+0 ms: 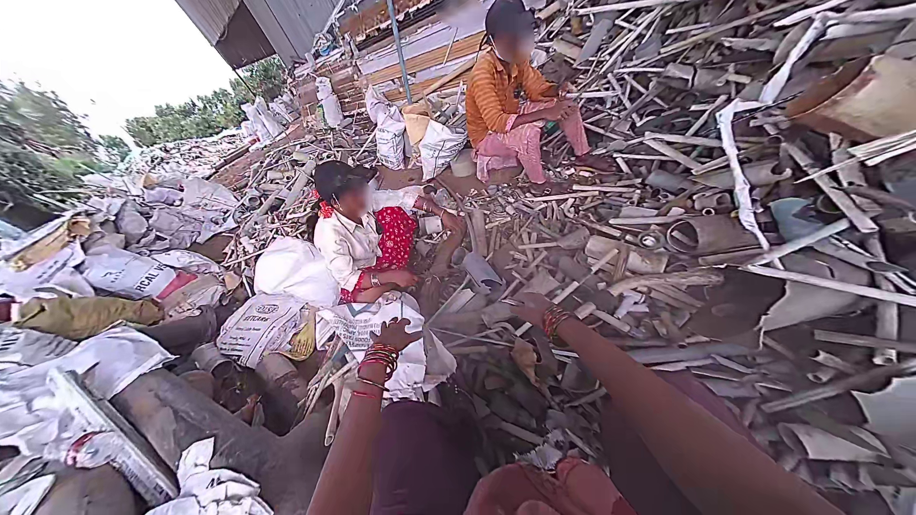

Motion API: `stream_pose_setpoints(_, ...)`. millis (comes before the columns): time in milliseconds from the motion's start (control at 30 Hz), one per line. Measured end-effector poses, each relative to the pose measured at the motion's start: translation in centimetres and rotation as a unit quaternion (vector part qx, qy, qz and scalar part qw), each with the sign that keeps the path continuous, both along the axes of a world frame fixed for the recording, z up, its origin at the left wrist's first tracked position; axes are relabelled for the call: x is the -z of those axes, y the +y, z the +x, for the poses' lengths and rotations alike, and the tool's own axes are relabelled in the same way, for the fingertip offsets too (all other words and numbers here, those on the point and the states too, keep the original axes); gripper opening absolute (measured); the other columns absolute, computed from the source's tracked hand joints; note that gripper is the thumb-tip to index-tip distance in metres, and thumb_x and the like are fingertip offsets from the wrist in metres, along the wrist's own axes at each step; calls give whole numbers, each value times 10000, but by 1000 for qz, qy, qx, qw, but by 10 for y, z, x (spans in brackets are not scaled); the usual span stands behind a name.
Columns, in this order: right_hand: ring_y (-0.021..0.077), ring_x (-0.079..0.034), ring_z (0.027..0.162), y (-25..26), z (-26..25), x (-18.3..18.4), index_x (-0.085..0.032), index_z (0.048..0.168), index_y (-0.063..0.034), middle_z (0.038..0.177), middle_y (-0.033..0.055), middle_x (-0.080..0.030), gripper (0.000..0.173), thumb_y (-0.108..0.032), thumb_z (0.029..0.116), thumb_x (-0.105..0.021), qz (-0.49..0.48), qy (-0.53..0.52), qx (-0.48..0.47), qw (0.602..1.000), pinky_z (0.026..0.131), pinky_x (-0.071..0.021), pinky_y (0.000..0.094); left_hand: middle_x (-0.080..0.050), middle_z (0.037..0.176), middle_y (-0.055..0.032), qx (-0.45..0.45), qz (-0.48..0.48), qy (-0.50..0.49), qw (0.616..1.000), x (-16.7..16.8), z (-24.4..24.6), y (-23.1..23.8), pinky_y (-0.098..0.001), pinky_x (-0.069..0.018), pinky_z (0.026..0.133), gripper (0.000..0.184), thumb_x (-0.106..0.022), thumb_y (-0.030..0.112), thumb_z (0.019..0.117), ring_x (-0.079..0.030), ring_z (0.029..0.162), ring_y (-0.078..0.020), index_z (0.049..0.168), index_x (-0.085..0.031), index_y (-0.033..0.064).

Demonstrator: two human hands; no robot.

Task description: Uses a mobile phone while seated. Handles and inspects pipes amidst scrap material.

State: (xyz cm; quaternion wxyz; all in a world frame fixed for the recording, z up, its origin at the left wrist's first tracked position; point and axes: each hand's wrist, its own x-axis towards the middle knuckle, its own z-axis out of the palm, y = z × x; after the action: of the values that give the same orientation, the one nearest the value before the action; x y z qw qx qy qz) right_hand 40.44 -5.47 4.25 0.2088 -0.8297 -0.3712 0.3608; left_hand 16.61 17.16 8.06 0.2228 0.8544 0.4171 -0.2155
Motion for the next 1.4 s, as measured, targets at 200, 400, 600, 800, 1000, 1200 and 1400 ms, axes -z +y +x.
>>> stream_pose_setpoints(200, 399, -521, 1376, -7, 7, 10, -541, 1457, -13, 1440, 259, -568, 454, -224, 1055, -530, -37, -35, -5, 999, 1142, -381, 586, -411, 1584, -195, 74, -124, -17, 989, 64, 25, -62, -734, -102, 1174, 636, -570, 461, 1028, -302, 1505, -403, 1530, -452, 88)
stream_pose_setpoints(400, 421, -537, 1339, -15, -8, -12, -565, 1339, 111, 1399, 307, -562, 349, -99, 1074, -481, -125, -33, -36, 991, 1104, -405, 581, -495, 1507, -226, 156, -166, 61, 972, 91, 26, -73, -574, -307, 1176, 585, -534, 389, 1063, -453, 1420, -376, 1509, -440, 22)
stream_pose_setpoints(600, 445, -477, 1399, -14, -9, -25, -449, 1452, 125, 1482, 333, -481, 433, -115, 1092, -442, -145, -25, -29, 989, 1139, -365, 600, -544, 1454, -238, 137, -192, 20, 972, 97, 26, -73, -504, -352, 1169, 559, -534, 310, 1074, -511, 1376, -359, 1512, -410, -16)
stream_pose_setpoints(800, 58, -350, 430, -49, 2, -101, -594, 1098, -94, 601, 10, -432, 208, -258, 1084, -468, 483, 74, 207, 847, 429, -317, 199, -553, 1444, -240, 138, -195, 36, 970, 107, 25, -70, -533, -335, 1174, 572, -537, 350, 1069, -507, 1377, -367, 1508, -431, -1)
stream_pose_setpoints(1000, 23, -354, 505, -65, 26, -95, -570, 920, -87, 628, -55, -396, 213, -192, 1089, -495, 494, 139, 315, 798, 500, -322, 182, -552, 1443, -255, 137, -187, 37, 972, 113, 24, -69, -544, -327, 1176, 570, -549, 338, 1065, -505, 1378, -385, 1500, -438, -14)
stream_pose_setpoints(1200, 423, -492, 1388, -62, 56, -16, -572, 1373, 74, 1450, 298, -534, 479, -296, 1069, -536, -47, -62, 53, 996, 1150, -352, 603, -563, 1431, -245, 137, -191, 38, 971, 119, 29, -68, -527, -350, 1167, 566, -547, 343, 1065, -521, 1365, -366, 1503, -441, 2)
stream_pose_setpoints(1400, 444, -545, 1308, -56, 50, -7, -585, 1336, 82, 1369, 313, -579, 407, -224, 1087, -482, -37, -37, 26, 998, 1090, -388, 623, -548, 1427, -280, 137, -194, 21, 971, 115, 25, -73, -539, -371, 1143, 529, -535, 295, 1075, -531, 1339, -404, 1488, -445, -22)
